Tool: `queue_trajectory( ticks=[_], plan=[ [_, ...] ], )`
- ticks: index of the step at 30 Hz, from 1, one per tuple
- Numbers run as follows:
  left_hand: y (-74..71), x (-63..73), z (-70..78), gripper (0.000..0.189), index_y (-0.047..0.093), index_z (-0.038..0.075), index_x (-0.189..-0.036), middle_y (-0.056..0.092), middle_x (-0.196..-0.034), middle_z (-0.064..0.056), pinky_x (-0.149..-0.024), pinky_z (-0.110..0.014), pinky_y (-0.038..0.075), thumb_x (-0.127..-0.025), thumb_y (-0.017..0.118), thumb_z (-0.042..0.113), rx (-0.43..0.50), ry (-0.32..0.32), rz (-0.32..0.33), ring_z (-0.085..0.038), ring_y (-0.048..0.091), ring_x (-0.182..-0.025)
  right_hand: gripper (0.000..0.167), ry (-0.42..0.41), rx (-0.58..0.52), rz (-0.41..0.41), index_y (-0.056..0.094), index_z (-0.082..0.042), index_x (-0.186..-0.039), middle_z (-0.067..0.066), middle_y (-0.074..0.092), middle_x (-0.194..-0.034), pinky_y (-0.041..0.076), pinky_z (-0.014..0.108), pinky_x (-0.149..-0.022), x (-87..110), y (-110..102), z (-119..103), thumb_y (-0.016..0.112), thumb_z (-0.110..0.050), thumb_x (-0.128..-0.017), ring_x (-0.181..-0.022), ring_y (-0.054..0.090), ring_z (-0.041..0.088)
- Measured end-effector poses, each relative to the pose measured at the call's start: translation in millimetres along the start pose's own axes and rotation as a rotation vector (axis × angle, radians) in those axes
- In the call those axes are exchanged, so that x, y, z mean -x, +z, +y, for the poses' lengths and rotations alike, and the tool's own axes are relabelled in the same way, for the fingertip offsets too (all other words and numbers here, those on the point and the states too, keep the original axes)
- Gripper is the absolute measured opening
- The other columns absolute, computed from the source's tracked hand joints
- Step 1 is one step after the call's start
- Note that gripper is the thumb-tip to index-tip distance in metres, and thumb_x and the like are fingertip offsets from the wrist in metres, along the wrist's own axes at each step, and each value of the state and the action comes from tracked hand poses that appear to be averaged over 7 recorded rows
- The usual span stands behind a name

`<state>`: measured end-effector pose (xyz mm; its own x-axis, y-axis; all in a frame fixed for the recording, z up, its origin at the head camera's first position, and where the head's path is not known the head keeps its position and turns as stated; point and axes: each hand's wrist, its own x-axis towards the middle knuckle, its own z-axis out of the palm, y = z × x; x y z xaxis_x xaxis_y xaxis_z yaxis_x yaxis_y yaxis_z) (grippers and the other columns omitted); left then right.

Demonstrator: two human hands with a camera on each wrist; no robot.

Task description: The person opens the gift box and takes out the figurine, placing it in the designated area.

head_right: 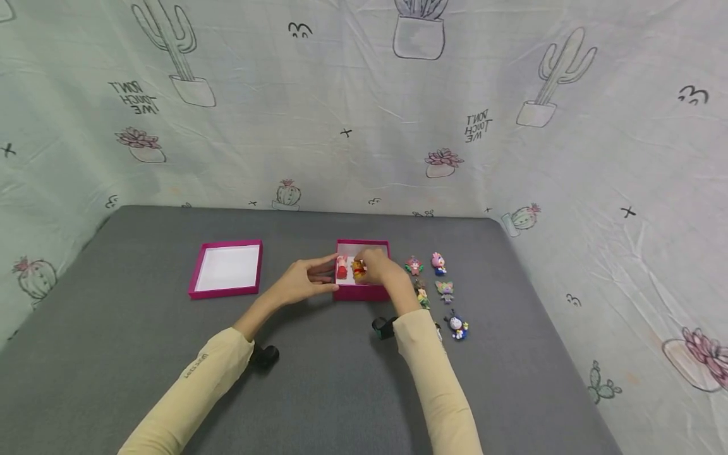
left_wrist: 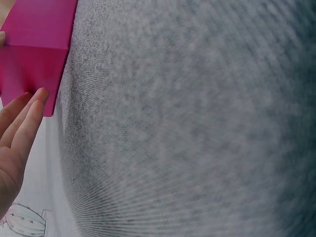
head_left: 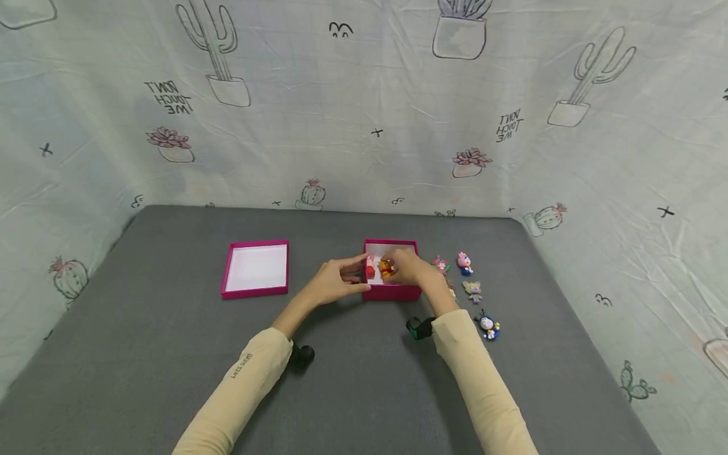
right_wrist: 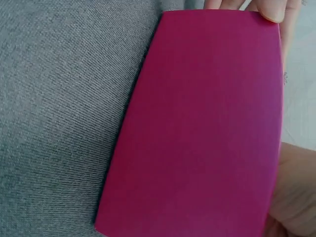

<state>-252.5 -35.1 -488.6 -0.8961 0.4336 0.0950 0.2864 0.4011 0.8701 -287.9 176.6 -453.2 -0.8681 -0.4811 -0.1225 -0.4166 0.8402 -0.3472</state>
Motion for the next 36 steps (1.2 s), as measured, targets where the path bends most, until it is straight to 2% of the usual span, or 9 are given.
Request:
queue_trajectory(
  ticks=[4, 9, 12, 16, 20, 24, 29, 36],
  plan=[
    [1.4, -0.6, 0.8, 0.072, 0.045, 0.017, -0.145, 0.049, -0.140, -0.017, -0.092, -0.037, 0.051, -0.081, 0.079, 0.019, 0.008, 0.001, -0.004, -0.027, 0.062, -0.112, 0.046, 0.015, -0.016, 0.011, 0.063, 0.003, -0.119, 0.014, 0.065, -0.110, 0.052, 0.038, -0.087, 1.4, 0, 2, 0.079, -0.017, -0.081, -0.098, 0.058, 0.024],
    [3.1, 0.0, 2.1, 0.072, 0.045, 0.016, -0.145, 0.049, -0.140, -0.017, -0.092, -0.038, 0.051, -0.081, 0.079, 0.017, 0.006, 0.001, -0.010, -0.027, 0.062, -0.112, 0.048, -0.060, -0.015, 0.085, 0.065, 0.005, -0.113, 0.011, 0.067, -0.099, 0.055, 0.032, -0.076, 3.8, 2, 5, 0.081, -0.024, -0.079, -0.082, 0.059, 0.018],
    [4.4, 0.7, 1.9, 0.072, 0.045, 0.015, -0.145, 0.049, -0.139, -0.017, -0.092, -0.038, 0.051, -0.081, 0.078, 0.017, 0.003, -0.001, -0.013, -0.028, 0.062, -0.111, 0.048, -0.111, -0.049, 0.167, 0.066, 0.005, -0.112, 0.011, 0.069, -0.094, 0.056, 0.029, -0.070, 7.1, 4, 9, 0.081, -0.024, -0.077, -0.074, 0.060, 0.017],
    [5.7, 0.9, 0.2, 0.072, 0.045, 0.014, -0.145, 0.050, -0.138, -0.018, -0.092, -0.039, 0.051, -0.081, 0.078, 0.017, 0.005, 0.004, -0.010, -0.028, 0.062, -0.111, 0.047, -0.142, -0.178, 0.296, 0.068, 0.003, -0.110, 0.010, 0.067, -0.090, 0.056, 0.027, -0.066, 12.5, 8, 17, 0.084, -0.022, -0.074, -0.070, 0.060, 0.016],
    [5.6, 1.0, -0.7, 0.072, 0.045, 0.014, -0.144, 0.051, -0.137, -0.018, -0.092, -0.039, 0.051, -0.081, 0.079, 0.017, 0.008, 0.007, -0.008, -0.028, 0.063, -0.110, 0.044, -0.182, -0.302, 0.444, 0.071, 0.003, -0.102, 0.008, 0.062, -0.084, 0.055, 0.024, -0.064, 18.7, 9, 19, 0.088, -0.019, -0.068, -0.067, 0.060, 0.014],
    [4.7, 0.8, -0.8, 0.071, 0.045, 0.014, -0.144, 0.052, -0.137, -0.018, -0.092, -0.039, 0.051, -0.081, 0.079, 0.017, 0.012, -0.003, -0.003, -0.028, 0.063, -0.110, 0.041, -0.240, -0.394, 0.541, 0.071, 0.004, -0.098, 0.007, 0.061, -0.080, 0.055, 0.023, -0.062, 26.1, 6, 16, 0.089, -0.014, -0.065, -0.065, 0.060, 0.014],
    [3.6, 0.1, -0.3, 0.071, 0.045, 0.016, -0.144, 0.052, -0.136, -0.019, -0.092, -0.039, 0.051, -0.081, 0.079, 0.018, 0.005, -0.008, 0.000, -0.027, 0.063, -0.110, 0.040, -0.301, -0.463, 0.588, 0.071, 0.003, -0.098, 0.008, 0.062, -0.080, 0.055, 0.026, -0.062, 38.4, 0, 11, 0.089, -0.011, -0.065, -0.065, 0.059, 0.016],
    [2.2, -0.1, 1.4, 0.071, 0.045, 0.016, -0.144, 0.051, -0.137, -0.019, -0.092, -0.039, 0.051, -0.081, 0.078, 0.017, 0.000, 0.003, 0.007, -0.028, 0.062, -0.111, 0.040, -0.285, -0.504, 0.567, 0.070, 0.003, -0.098, 0.012, 0.063, -0.082, 0.056, 0.040, -0.063, 60.1, -12, 5, 0.089, -0.009, -0.065, -0.068, 0.059, 0.027]
  ],
)
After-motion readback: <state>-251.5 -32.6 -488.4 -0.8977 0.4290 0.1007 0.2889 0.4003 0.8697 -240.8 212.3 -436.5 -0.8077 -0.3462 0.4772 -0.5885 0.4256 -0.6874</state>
